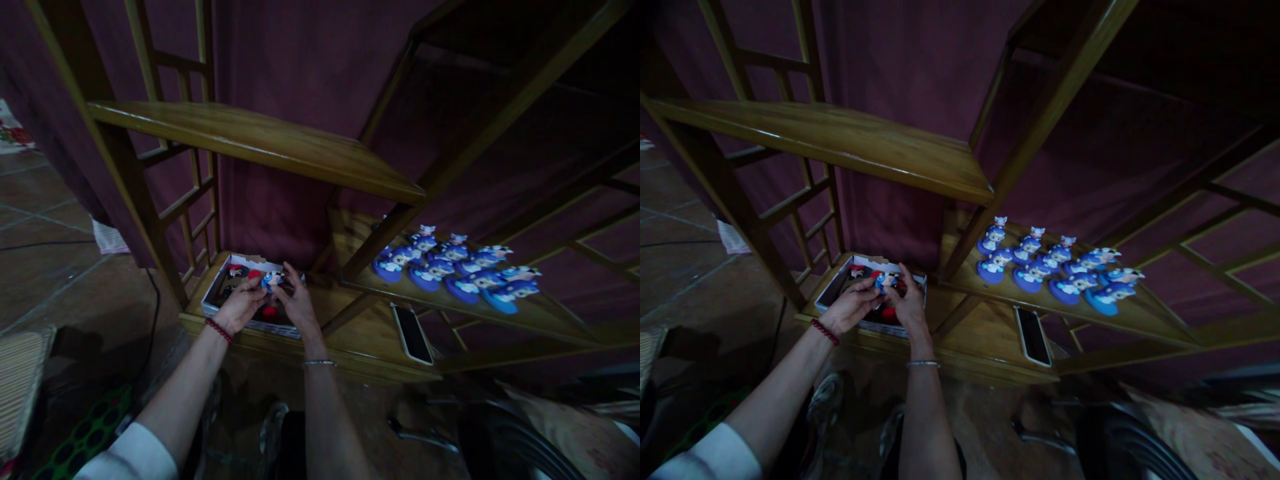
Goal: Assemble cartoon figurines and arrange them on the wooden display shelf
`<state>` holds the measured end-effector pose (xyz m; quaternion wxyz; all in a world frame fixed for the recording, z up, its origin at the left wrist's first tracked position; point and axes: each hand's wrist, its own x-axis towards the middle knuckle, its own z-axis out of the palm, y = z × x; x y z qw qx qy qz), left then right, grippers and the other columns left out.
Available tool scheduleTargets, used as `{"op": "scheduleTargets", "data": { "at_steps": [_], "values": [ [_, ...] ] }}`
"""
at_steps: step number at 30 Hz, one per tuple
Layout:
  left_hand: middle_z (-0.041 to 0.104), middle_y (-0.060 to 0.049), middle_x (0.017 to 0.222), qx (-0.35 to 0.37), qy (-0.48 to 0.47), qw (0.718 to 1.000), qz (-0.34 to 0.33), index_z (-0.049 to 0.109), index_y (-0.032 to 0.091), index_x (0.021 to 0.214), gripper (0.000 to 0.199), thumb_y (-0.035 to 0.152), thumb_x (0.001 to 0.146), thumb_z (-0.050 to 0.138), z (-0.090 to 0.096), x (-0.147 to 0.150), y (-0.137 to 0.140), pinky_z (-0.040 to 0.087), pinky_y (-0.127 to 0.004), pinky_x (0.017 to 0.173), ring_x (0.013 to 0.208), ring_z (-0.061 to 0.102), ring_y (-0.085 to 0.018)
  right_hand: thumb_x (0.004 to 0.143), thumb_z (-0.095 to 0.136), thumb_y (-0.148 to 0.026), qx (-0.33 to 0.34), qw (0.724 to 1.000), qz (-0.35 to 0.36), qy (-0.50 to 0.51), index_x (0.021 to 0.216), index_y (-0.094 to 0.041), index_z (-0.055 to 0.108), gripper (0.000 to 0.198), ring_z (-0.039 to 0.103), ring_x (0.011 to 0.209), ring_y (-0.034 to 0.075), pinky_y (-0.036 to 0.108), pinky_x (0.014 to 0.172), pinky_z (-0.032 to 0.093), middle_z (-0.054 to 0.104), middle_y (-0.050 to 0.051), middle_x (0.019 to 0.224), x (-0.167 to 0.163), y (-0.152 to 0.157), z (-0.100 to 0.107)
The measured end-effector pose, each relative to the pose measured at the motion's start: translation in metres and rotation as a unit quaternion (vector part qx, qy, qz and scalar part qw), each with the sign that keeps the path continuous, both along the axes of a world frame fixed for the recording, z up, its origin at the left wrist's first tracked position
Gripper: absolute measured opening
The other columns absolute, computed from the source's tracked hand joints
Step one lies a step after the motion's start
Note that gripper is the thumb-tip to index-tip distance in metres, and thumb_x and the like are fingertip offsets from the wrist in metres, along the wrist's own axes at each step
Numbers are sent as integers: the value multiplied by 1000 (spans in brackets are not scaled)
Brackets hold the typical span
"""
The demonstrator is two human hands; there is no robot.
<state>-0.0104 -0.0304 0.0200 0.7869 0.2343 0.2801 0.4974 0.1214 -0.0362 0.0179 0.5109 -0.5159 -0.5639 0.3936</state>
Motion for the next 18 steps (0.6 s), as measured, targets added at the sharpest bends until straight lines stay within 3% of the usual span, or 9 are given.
{"op": "scheduleTargets", "data": {
  "at_steps": [8,15,18],
  "values": [
    [62,-2,79,2,-5,1000,9,60,13,84,26,2,60,61,-1,0,2,43,-22,68,71,55,-10,64,60,-24,-13,999,35,2,115,-26,45,54,55,93,15,30,82,44,56,1,108,-2,0,-3],
    [61,0,71,-15,5,1000,8,61,14,74,20,2,59,62,1,2,-1,43,-20,68,65,54,-8,64,60,-27,-6,998,23,-56,105,-22,52,41,56,85,15,31,80,44,60,1,99,-1,0,-4],
    [61,-1,74,-1,17,1000,3,61,14,80,24,4,59,63,2,2,-1,43,-21,68,67,55,-8,64,60,-26,0,998,18,-62,102,-22,53,39,57,84,15,31,79,44,61,1,96,-1,1,-7]
  ]
}}
